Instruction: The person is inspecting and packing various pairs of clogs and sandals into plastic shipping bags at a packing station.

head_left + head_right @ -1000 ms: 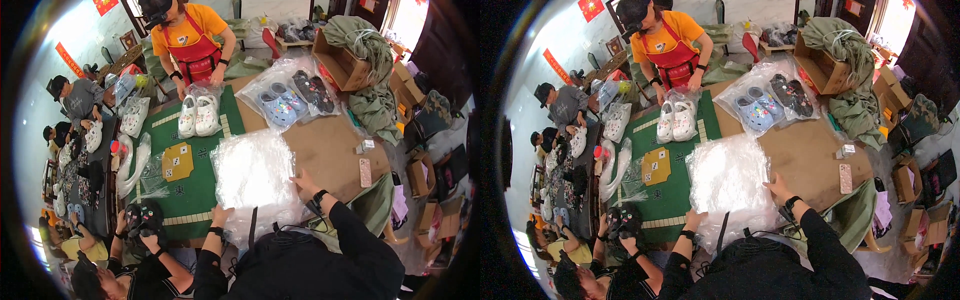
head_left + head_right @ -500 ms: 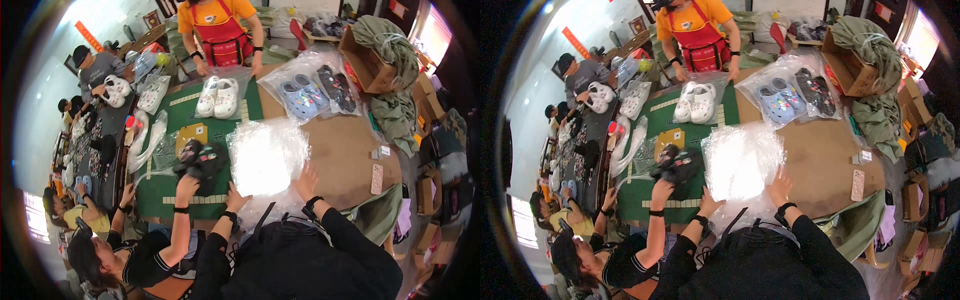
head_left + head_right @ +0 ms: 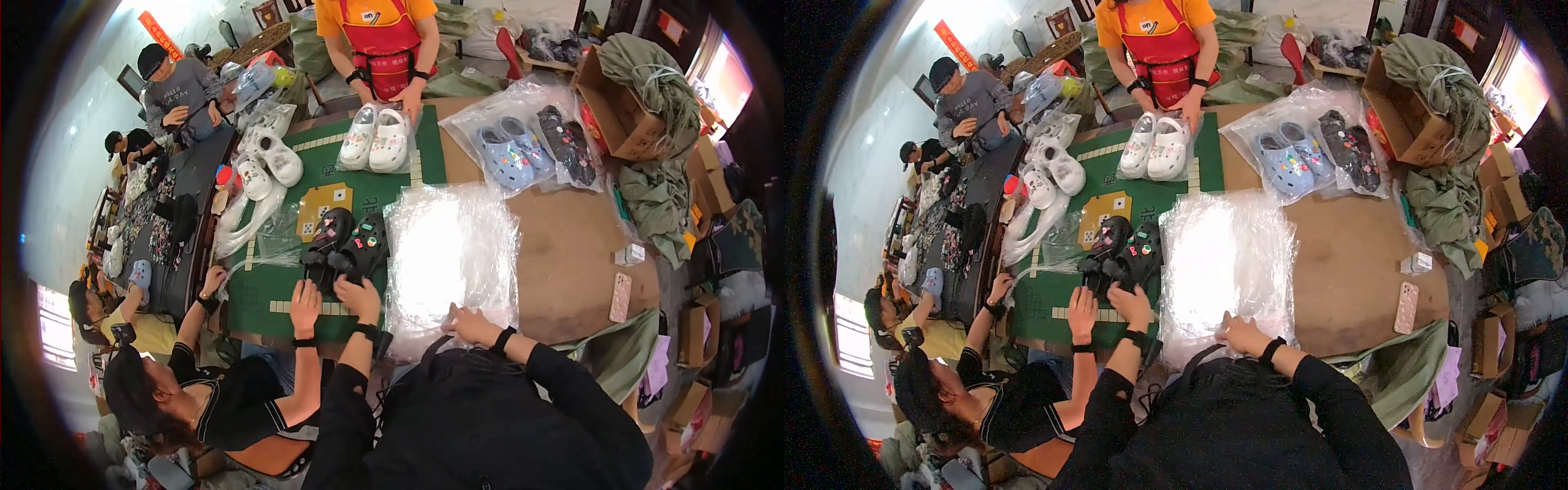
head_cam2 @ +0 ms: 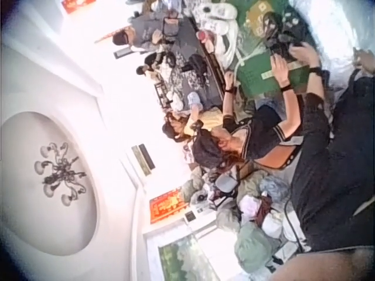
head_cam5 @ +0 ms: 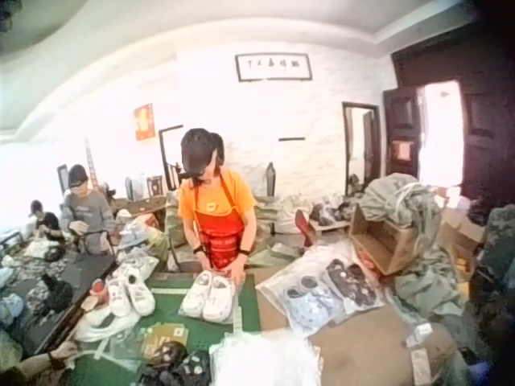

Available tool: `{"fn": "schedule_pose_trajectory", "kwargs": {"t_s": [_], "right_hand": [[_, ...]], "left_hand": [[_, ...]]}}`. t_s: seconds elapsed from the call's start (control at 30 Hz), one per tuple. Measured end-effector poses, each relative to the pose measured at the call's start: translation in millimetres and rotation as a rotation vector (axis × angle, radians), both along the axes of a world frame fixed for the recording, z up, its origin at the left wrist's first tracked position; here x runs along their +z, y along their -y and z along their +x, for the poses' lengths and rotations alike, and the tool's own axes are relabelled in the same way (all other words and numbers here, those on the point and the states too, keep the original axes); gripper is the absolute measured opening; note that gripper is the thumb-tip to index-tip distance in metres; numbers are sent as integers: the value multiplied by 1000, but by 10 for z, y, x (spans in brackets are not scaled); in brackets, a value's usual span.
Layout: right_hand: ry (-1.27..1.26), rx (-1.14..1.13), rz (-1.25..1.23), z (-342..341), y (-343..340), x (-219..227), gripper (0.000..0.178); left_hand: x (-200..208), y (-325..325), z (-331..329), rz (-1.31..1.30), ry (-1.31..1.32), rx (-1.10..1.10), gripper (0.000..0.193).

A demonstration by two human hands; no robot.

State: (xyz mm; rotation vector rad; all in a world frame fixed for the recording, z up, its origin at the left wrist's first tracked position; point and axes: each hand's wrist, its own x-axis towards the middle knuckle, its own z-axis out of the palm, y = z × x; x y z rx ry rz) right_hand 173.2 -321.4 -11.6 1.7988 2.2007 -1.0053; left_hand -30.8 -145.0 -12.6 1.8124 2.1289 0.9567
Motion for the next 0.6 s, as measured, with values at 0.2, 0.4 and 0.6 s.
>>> {"fn": "schedule_pose_trajectory", "kwargs": {"t_s": [0.2, 0.4, 0.6], "right_hand": [[-15, 35, -21, 5, -19, -150, 37], [-469, -307, -142, 427, 232, -470, 60], [-147, -25, 71, 325, 439, -507, 46]], "left_hand": [[-252, -561, -633, -164, 92, -26, 56], [-78, -824, -566, -440, -106, 6, 59], [-146, -1072, -744, -740, -59, -73, 70]]}}
